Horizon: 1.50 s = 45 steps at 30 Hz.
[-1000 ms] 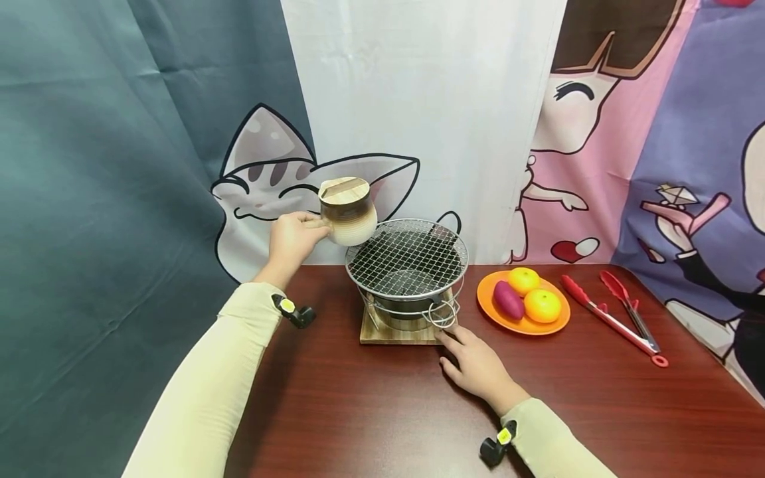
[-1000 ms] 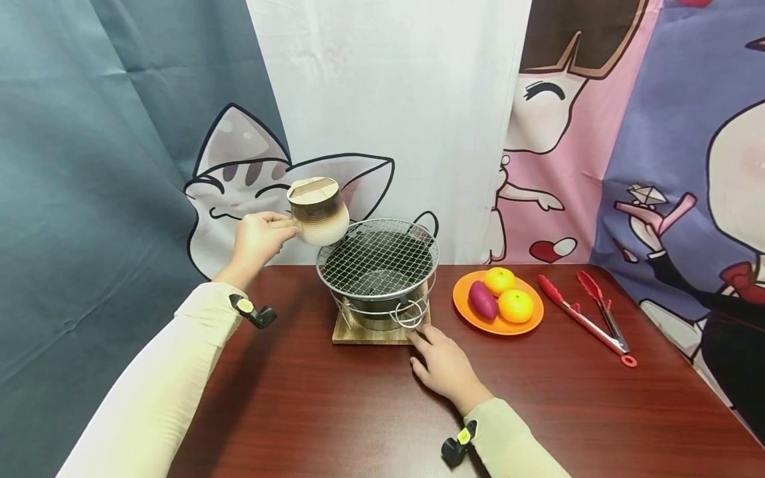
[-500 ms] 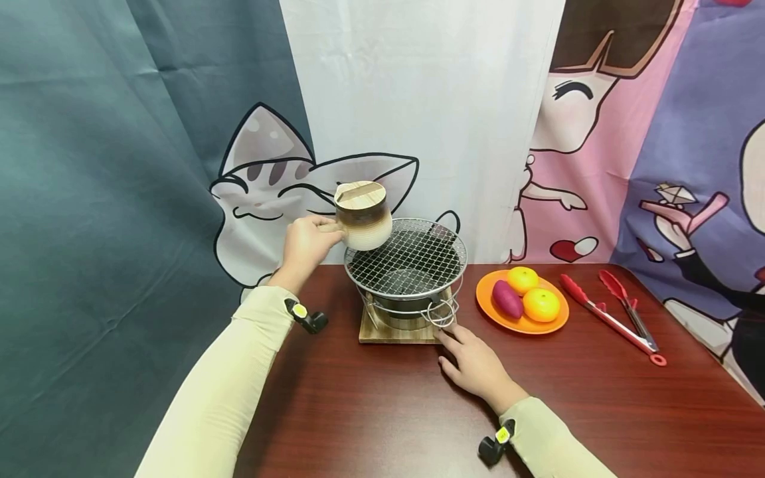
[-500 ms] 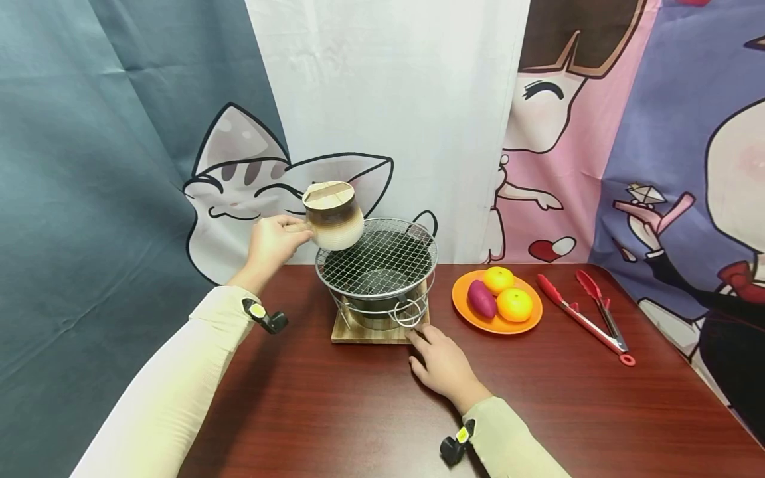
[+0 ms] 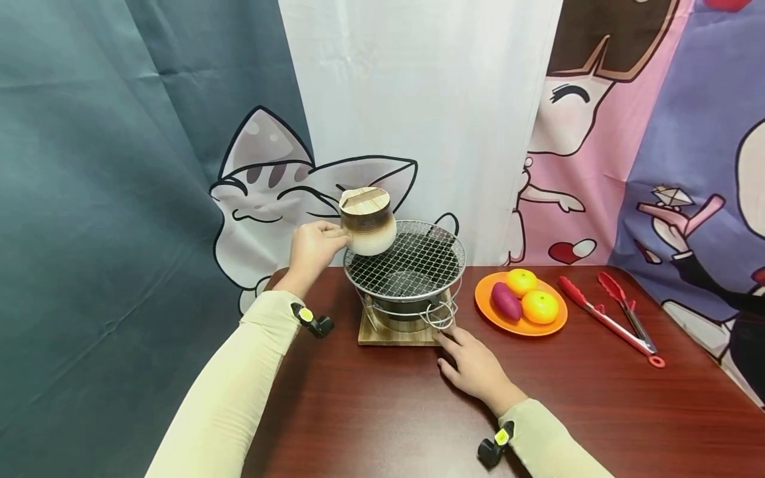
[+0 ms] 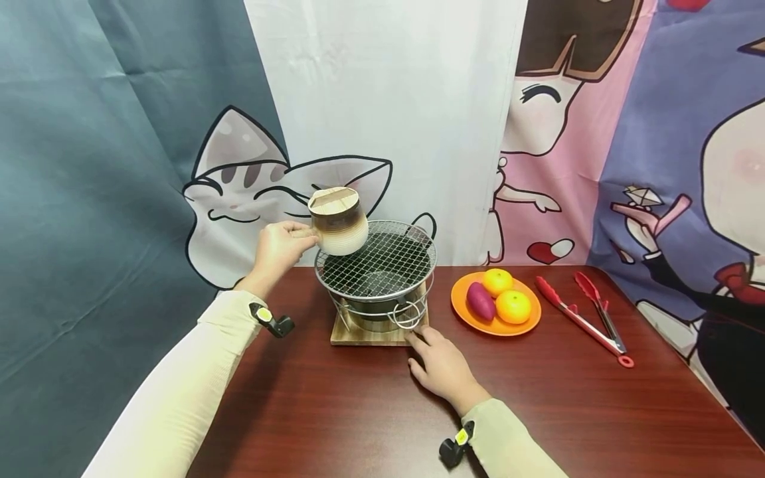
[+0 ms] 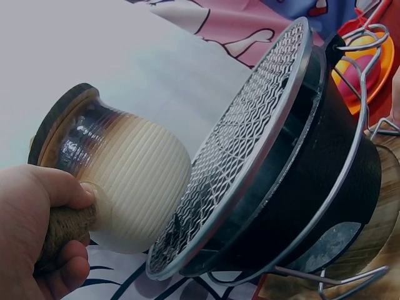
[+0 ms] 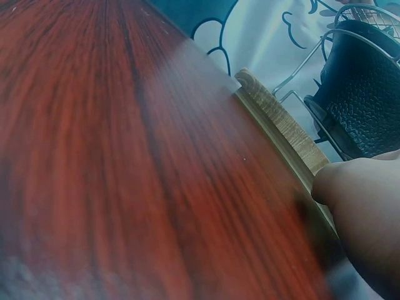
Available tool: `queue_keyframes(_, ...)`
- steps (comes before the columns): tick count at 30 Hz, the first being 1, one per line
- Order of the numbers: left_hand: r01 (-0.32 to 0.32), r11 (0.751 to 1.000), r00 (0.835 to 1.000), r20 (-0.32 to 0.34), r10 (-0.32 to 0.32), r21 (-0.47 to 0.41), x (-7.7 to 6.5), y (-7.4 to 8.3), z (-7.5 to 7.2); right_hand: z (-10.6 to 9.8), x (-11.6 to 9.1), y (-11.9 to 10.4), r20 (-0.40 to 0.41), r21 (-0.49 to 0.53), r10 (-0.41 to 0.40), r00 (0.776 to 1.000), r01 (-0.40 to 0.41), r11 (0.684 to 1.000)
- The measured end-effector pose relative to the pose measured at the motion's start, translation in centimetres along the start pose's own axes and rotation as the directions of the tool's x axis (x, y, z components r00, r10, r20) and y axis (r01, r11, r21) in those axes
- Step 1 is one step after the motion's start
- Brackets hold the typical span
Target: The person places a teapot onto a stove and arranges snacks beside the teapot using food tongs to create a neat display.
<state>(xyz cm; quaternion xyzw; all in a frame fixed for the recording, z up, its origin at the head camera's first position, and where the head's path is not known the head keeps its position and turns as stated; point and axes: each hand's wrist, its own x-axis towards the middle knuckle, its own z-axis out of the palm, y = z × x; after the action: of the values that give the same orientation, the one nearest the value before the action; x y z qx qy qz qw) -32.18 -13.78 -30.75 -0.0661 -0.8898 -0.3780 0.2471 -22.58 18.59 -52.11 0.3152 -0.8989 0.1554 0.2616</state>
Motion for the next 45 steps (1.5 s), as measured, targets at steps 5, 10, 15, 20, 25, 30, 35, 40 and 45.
queue_keyframes(5, -0.008, 1.000, 1.000, 0.004, 0.008, 0.003, 0.0, 0.1, 0.3, -0.2, 0.0, -0.1, 0.005, 0.002, 0.002, 1.000, -0.002, 1.000)
queue_keyframes(10, 0.000, 1.000, 1.000, 0.026, 0.000, 0.002, -0.1, 0.2, 0.5, -0.2, 0.0, -0.1, 0.000, 0.001, 0.006, 1.000, -0.006, 1.000)
queue_keyframes(15, 0.009, 1.000, 0.999, 0.034, -0.009, 0.011, -0.2, 0.0, 0.8, -0.2, 0.0, -0.2, 0.009, 0.002, 0.007, 1.000, -0.007, 1.000)
queue_keyframes(20, 0.017, 0.999, 0.999, 0.043, -0.018, 0.029, -0.1, -0.2, 1.2, -0.3, -0.1, -0.2, 0.019, -0.001, 0.015, 1.000, -0.015, 1.000)
queue_keyframes(25, 0.009, 0.997, 0.999, 0.039, -0.011, 0.073, -0.1, 0.2, 1.2, -0.2, -0.1, 0.0, 0.029, 0.002, 0.026, 0.999, -0.026, 1.000)
queue_keyframes(30, -0.014, 0.995, 0.999, 0.047, 0.010, 0.095, -0.2, 0.5, 1.3, -0.2, -0.2, 0.2, 0.004, 0.015, 0.012, 1.000, -0.012, 1.000)
queue_keyframes(35, -0.045, 0.996, 0.998, 0.037, 0.043, 0.077, -0.4, 0.6, 1.2, 0.0, -0.3, 0.2, 0.003, 0.015, 0.011, 1.000, -0.011, 1.000)
queue_keyframes(40, -0.061, 0.996, 0.998, 0.008, 0.061, 0.059, -0.6, 0.4, 1.1, 0.1, -0.3, 0.1, 0.017, 0.001, 0.013, 1.000, -0.013, 1.000)
queue_keyframes(45, -0.061, 0.997, 0.997, -0.034, 0.063, 0.037, -0.9, 0.2, 0.8, 0.0, -0.2, -0.1, 0.004, 0.006, 0.009, 1.000, -0.009, 1.000)
